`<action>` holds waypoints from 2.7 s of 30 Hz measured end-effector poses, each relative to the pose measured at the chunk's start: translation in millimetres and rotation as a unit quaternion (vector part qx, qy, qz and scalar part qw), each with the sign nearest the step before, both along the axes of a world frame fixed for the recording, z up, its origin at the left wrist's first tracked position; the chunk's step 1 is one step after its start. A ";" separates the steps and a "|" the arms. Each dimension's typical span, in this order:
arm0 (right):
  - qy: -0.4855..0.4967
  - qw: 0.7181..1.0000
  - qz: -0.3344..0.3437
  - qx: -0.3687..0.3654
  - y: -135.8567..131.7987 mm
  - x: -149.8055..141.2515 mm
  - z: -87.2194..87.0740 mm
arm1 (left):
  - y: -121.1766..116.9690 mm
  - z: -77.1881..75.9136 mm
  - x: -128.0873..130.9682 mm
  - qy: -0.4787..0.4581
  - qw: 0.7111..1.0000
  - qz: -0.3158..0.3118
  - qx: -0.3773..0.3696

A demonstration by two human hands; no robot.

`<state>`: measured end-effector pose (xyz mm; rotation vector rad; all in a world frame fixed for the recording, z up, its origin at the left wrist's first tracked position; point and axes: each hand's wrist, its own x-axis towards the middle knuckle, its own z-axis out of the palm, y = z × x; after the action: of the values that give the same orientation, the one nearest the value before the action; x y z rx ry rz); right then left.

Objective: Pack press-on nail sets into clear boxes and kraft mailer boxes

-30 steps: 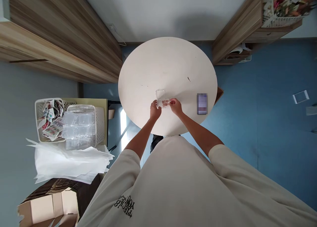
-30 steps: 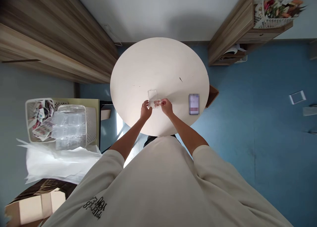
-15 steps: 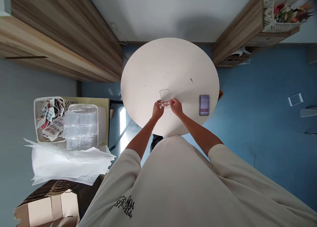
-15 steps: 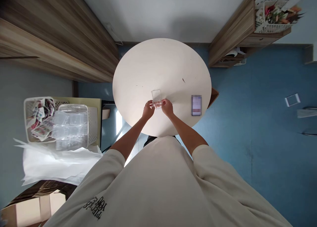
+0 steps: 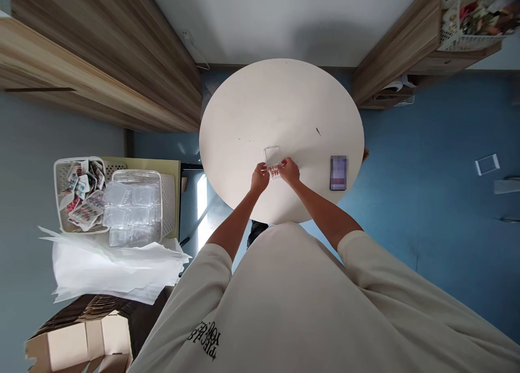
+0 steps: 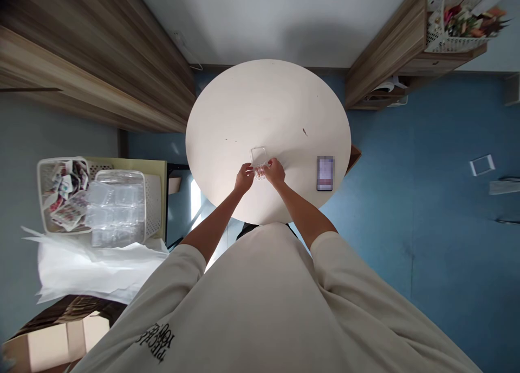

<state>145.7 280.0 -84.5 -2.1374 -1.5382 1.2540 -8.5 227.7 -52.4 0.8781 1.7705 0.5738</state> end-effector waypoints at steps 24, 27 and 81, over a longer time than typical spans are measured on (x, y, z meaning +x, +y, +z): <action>0.269 0.958 -0.093 -0.044 37.5 10.3 9.0 | 49.0 -17.5 -22.2 -0.152 0.983 0.104 0.008; 0.290 0.951 -0.102 -0.043 38.1 12.7 18.6 | 48.8 -15.3 -22.4 -0.146 0.985 0.087 0.034; -0.097 0.889 0.420 0.156 -46.1 38.6 20.9 | -32.8 -18.6 -4.9 0.203 0.895 -0.367 0.152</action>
<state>184.2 233.9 -63.6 -1.4305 -2.6972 0.8725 -13.4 194.9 -71.0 1.8820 1.5432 0.1611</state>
